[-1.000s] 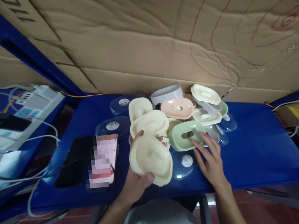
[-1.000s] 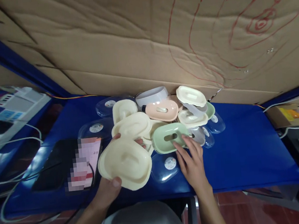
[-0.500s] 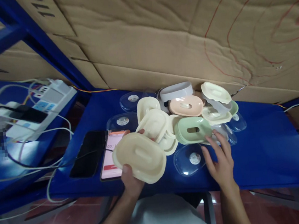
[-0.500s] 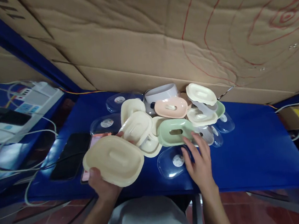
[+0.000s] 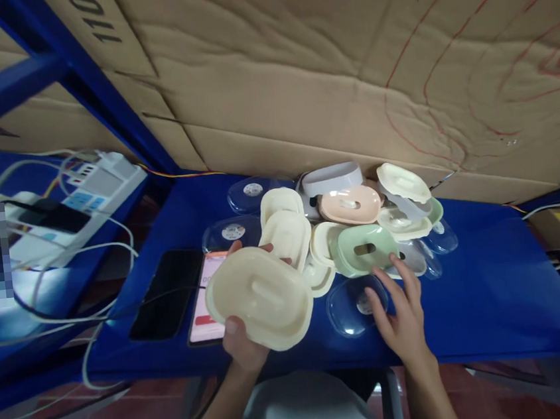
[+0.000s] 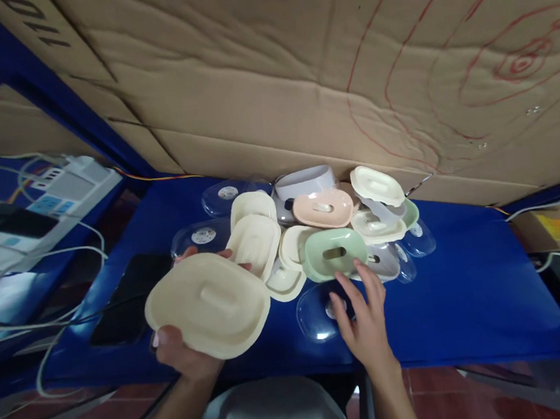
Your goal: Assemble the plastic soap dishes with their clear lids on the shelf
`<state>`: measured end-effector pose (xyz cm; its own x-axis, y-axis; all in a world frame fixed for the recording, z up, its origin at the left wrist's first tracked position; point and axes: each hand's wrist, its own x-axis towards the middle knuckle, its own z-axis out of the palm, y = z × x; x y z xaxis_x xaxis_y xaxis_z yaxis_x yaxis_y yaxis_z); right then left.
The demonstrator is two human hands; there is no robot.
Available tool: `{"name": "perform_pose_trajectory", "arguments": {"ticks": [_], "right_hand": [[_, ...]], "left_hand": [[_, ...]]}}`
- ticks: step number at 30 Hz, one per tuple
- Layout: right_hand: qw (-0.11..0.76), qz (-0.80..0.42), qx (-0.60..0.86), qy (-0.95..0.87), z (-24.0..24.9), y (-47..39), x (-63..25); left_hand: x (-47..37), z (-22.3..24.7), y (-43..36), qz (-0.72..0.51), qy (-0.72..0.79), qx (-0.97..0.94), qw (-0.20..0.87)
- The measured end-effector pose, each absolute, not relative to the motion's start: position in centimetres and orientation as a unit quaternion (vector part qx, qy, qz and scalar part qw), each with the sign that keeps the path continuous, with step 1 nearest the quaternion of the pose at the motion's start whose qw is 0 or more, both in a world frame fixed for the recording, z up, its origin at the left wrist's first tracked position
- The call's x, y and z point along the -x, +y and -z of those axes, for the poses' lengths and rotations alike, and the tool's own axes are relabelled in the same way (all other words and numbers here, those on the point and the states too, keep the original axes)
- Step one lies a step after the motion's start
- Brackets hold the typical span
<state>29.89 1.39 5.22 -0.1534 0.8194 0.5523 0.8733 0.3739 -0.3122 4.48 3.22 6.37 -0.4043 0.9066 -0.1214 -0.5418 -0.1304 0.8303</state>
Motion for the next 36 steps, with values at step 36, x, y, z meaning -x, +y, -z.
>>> {"name": "perform_pose_trajectory", "arguments": {"ticks": [36], "right_hand": [[0.467,0.037,0.528,-0.709,-9.2,0.2,-35.2]], "left_hand": [[-5.6,-5.7,0.2,-0.526,0.315,-0.755,0.234]]}}
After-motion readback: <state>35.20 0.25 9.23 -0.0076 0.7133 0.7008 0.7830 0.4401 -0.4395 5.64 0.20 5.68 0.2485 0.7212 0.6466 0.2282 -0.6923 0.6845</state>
